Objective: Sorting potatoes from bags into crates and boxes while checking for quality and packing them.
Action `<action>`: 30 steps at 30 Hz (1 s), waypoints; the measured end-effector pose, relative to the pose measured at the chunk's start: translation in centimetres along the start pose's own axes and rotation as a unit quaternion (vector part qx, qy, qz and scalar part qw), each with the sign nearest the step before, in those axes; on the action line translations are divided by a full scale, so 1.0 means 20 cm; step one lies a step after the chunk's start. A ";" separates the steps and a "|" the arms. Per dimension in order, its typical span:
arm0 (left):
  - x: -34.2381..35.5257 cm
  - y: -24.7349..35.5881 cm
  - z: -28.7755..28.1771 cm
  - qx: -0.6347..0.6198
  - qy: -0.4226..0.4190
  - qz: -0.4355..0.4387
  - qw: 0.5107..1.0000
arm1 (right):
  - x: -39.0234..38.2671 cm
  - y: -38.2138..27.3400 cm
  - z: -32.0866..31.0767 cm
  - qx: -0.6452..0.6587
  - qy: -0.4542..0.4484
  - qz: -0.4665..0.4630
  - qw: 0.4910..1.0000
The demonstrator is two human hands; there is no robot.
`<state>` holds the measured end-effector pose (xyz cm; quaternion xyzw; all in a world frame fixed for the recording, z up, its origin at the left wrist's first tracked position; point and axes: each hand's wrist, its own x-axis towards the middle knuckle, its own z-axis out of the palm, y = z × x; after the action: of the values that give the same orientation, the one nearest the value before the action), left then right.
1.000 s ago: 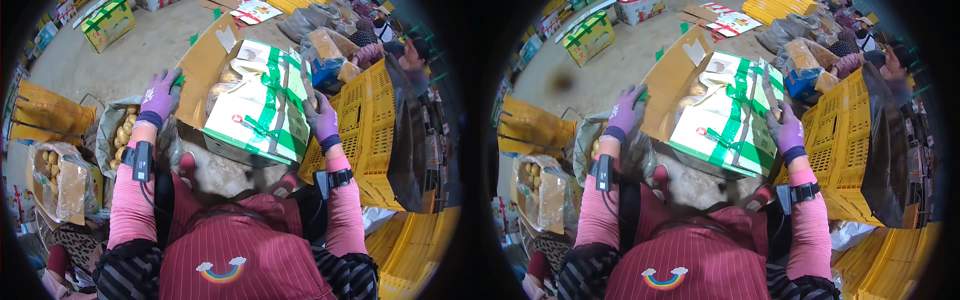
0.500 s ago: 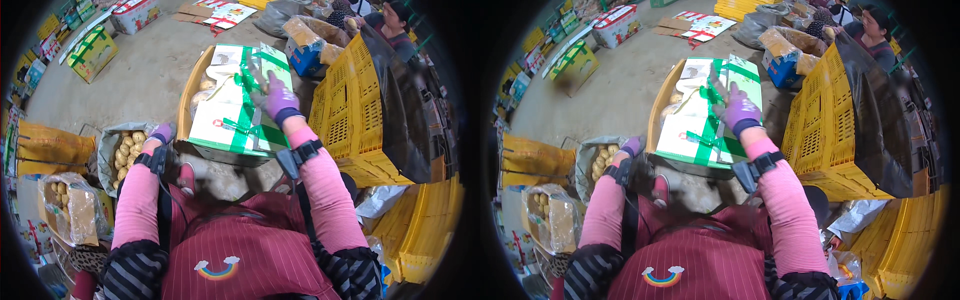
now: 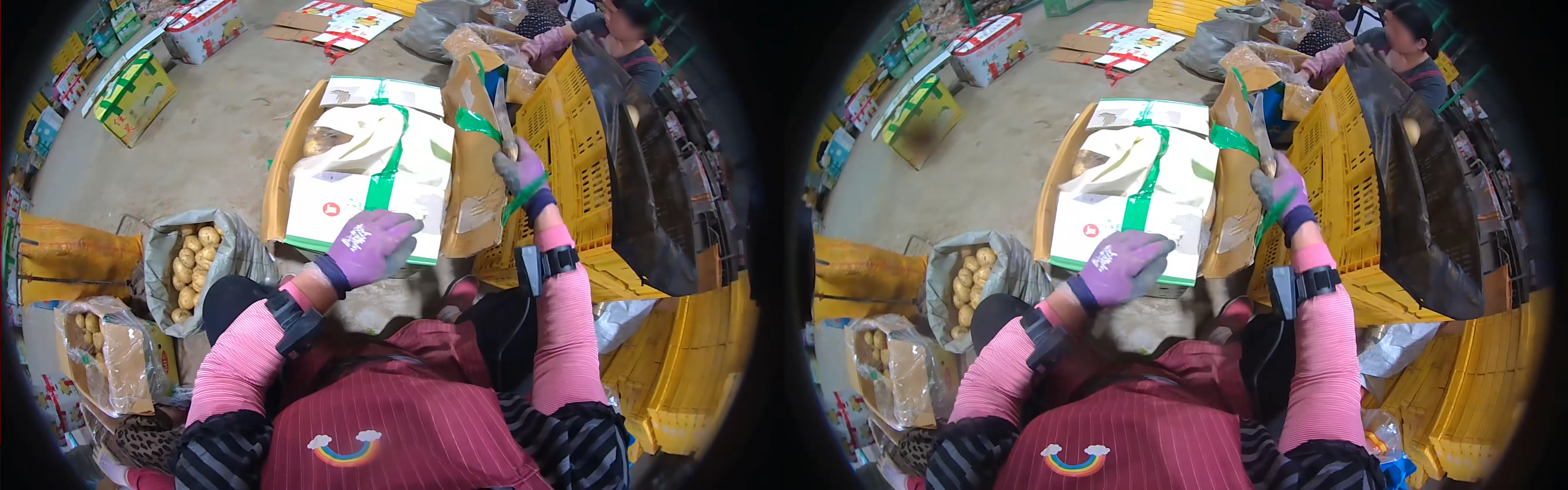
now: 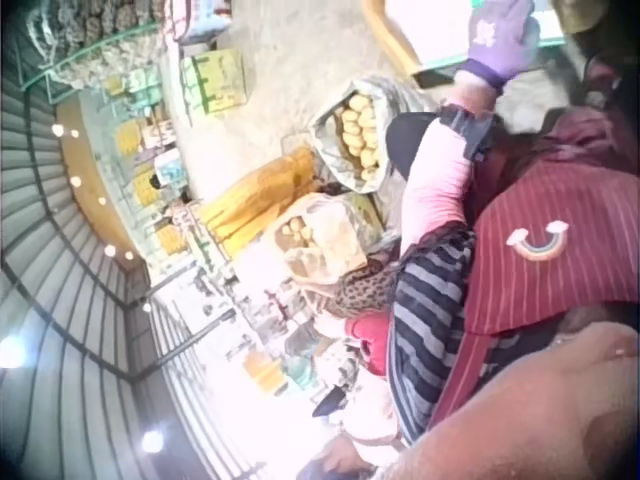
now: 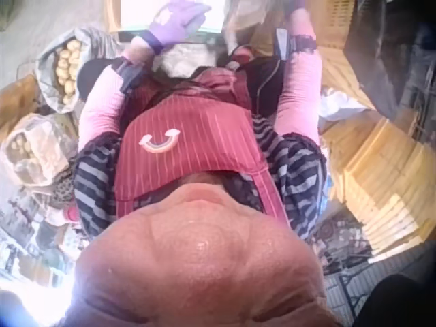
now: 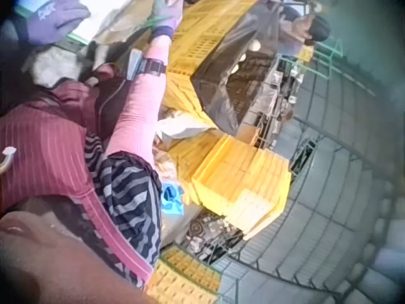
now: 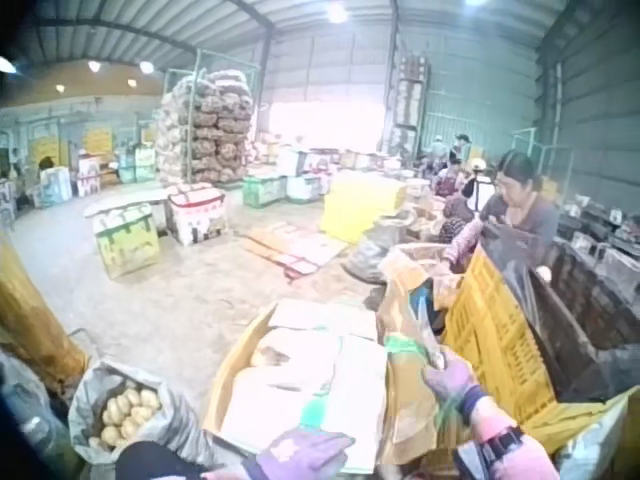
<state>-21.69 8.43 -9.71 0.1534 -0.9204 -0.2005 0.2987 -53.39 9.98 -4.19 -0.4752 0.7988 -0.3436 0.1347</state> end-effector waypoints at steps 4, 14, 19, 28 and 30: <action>0.06 0.01 0.09 0.007 -0.014 0.014 1.000 | 0.00 -0.05 0.06 -0.027 0.026 -0.040 0.998; 0.10 -0.07 0.04 0.032 0.013 0.008 0.999 | 0.03 0.48 0.06 0.032 0.086 0.007 0.996; 0.12 -0.02 0.05 0.059 0.000 0.011 0.998 | -0.17 0.86 0.44 -0.101 -0.025 0.215 0.971; 0.10 -0.22 0.17 0.117 -0.005 -0.044 0.992 | -0.31 0.66 0.84 0.042 -0.042 0.348 0.936; 0.11 -0.24 0.19 0.100 -0.011 -0.067 0.993 | -0.31 0.68 0.87 0.059 -0.073 0.347 0.933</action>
<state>-24.94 4.44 -13.58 0.2417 -0.9265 -0.1289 0.2579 -49.83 12.12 -26.66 -0.1835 0.8800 -0.2862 0.3316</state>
